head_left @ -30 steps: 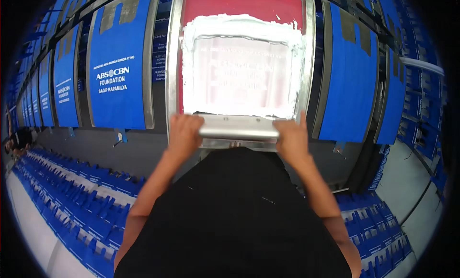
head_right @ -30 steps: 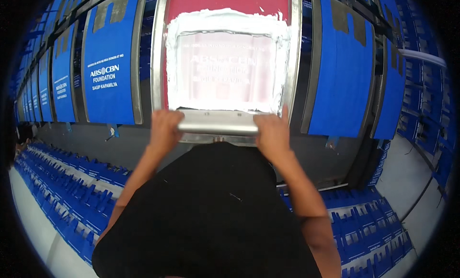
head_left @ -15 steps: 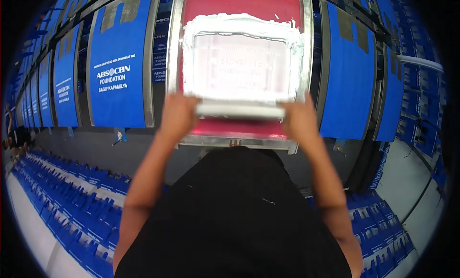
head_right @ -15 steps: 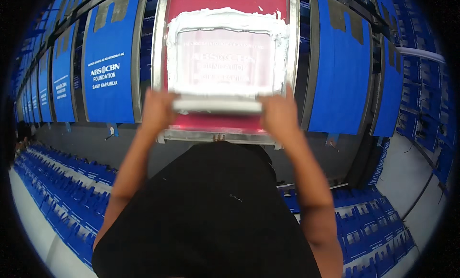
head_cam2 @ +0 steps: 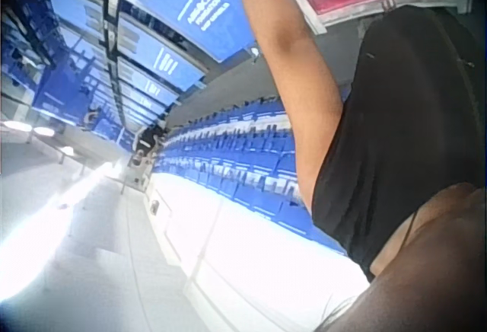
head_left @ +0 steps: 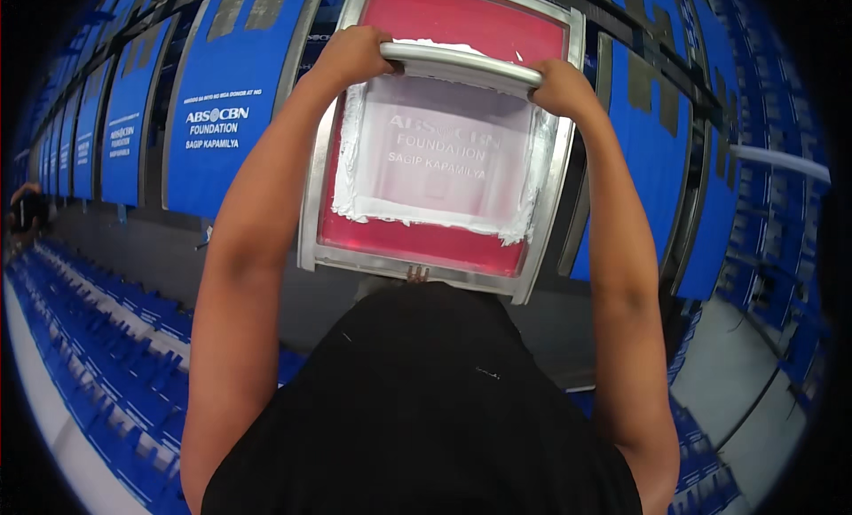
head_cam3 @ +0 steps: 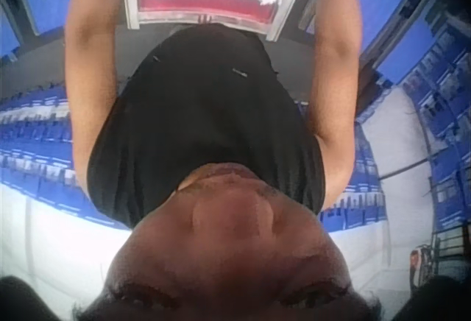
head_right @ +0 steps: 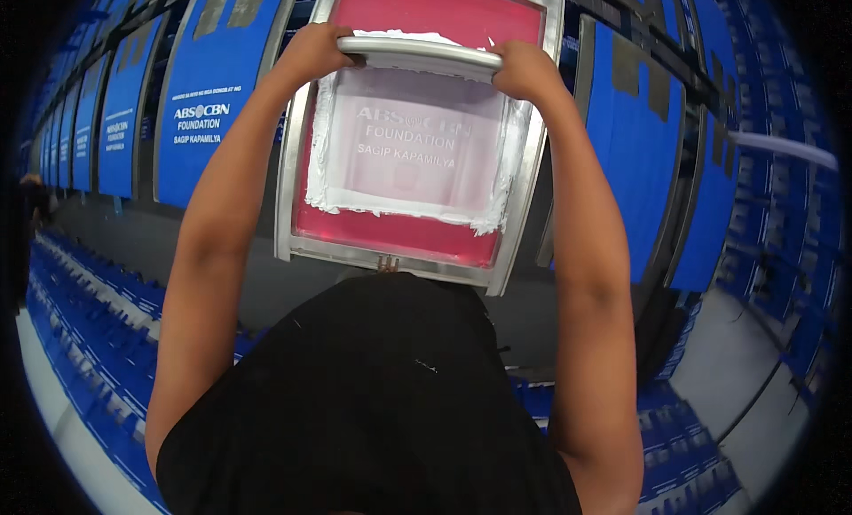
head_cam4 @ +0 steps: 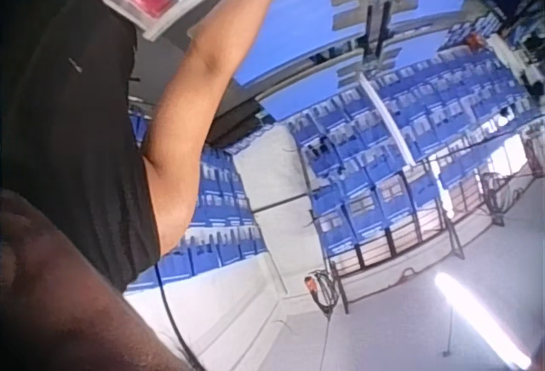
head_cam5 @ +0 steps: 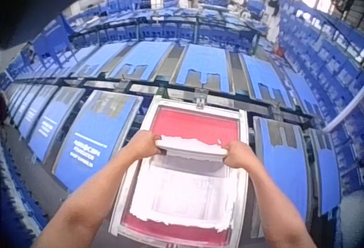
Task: The person uses a squeegee to spread white ink evenly across a screen printing frame. They repeatedly pull the squeegee across the mesh to ensure full coverage of the design area. The task involves maintaining consistent pressure and angle while moving the tool back and forth.
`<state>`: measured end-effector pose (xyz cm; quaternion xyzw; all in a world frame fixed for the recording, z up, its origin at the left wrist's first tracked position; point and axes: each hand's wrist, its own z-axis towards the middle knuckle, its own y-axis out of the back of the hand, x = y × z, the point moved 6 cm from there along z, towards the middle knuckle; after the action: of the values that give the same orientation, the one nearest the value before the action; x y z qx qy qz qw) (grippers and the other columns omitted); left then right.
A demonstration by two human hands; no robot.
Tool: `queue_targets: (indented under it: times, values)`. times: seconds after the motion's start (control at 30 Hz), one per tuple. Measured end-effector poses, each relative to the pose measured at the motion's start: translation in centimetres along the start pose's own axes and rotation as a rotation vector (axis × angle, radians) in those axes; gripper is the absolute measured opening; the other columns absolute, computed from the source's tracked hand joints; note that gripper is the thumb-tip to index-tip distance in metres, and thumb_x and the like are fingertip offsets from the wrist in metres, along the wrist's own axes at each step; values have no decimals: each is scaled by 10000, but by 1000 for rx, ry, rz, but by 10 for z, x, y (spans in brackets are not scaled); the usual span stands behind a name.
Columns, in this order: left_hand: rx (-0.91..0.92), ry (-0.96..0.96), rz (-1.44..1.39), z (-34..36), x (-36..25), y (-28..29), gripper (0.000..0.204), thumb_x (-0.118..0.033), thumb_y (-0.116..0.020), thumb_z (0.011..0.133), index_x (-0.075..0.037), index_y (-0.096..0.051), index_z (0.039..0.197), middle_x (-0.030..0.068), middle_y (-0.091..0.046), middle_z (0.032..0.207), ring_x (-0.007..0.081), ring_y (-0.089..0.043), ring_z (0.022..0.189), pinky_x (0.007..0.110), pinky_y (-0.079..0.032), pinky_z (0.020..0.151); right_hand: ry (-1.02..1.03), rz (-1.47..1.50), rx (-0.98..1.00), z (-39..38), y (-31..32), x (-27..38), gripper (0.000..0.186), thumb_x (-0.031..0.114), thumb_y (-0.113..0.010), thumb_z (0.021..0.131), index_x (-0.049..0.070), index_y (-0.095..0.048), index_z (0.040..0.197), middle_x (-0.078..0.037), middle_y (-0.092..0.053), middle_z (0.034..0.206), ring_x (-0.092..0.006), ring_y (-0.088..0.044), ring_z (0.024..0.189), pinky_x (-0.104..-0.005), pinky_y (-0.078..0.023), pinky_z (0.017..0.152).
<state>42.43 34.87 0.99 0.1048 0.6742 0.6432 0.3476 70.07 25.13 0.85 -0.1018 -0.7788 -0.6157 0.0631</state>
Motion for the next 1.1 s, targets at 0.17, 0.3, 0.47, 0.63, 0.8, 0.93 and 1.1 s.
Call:
queue_targets:
  times: [0.17,0.3,0.47,0.63,0.8,0.93,1.1]
  values:
    - [-410,-13,-96,-105,-32,59,434,-387,-704,811,-56,-651,1086,179,-670,936,369,-624,902,454,-468,843,-94,259,102,7,43,-4,353,93,-671,648,25,-691,994,-179,-690,791,-285,-682,703,-373,-525,697]
    - [820,145,-553,-298,-64,-64,449,-445,-584,895,-5,-673,902,219,-664,861,351,-648,816,453,-489,736,-132,107,150,27,-13,-20,430,61,-674,655,31,-669,1083,-152,-685,755,-234,-668,613,-362,-540,556]
    - [803,556,-1187,-420,-95,-161,466,-441,-609,913,14,-649,825,49,-595,658,127,-536,620,304,-439,590,44,73,174,12,-4,33,514,65,-632,666,57,-631,1180,-190,-689,955,-285,-689,739,-387,-558,637]
    - [710,530,-1339,-432,-123,-113,382,-357,-611,936,-10,-648,782,-21,-551,615,77,-494,582,258,-407,552,47,-70,4,-11,3,78,578,78,-580,647,123,-627,1221,-170,-653,1137,-339,-599,1096,-404,-476,944]
    - [730,538,-1341,-459,-132,-107,382,-361,-588,949,-38,-655,757,-34,-525,600,46,-453,549,219,-361,508,-23,-67,44,-84,-22,113,589,99,-589,651,138,-620,1238,-161,-656,1136,-318,-606,1092,-401,-488,922]
    - [716,558,-1297,-457,-133,-104,376,-357,-587,950,-44,-653,752,-39,-516,596,37,-434,539,208,-341,492,-10,-2,58,-220,-58,166,529,84,-649,646,150,-652,1172,-115,-663,1095,-298,-613,1042,-390,-490,908]
    - [640,616,-1234,-459,-155,-125,415,-390,-591,938,-39,-652,723,-10,-549,581,72,-484,533,244,-379,503,137,90,-161,-349,-88,202,443,-44,-594,590,63,-630,1018,-110,-647,888,-323,-585,866,-433,-459,767]
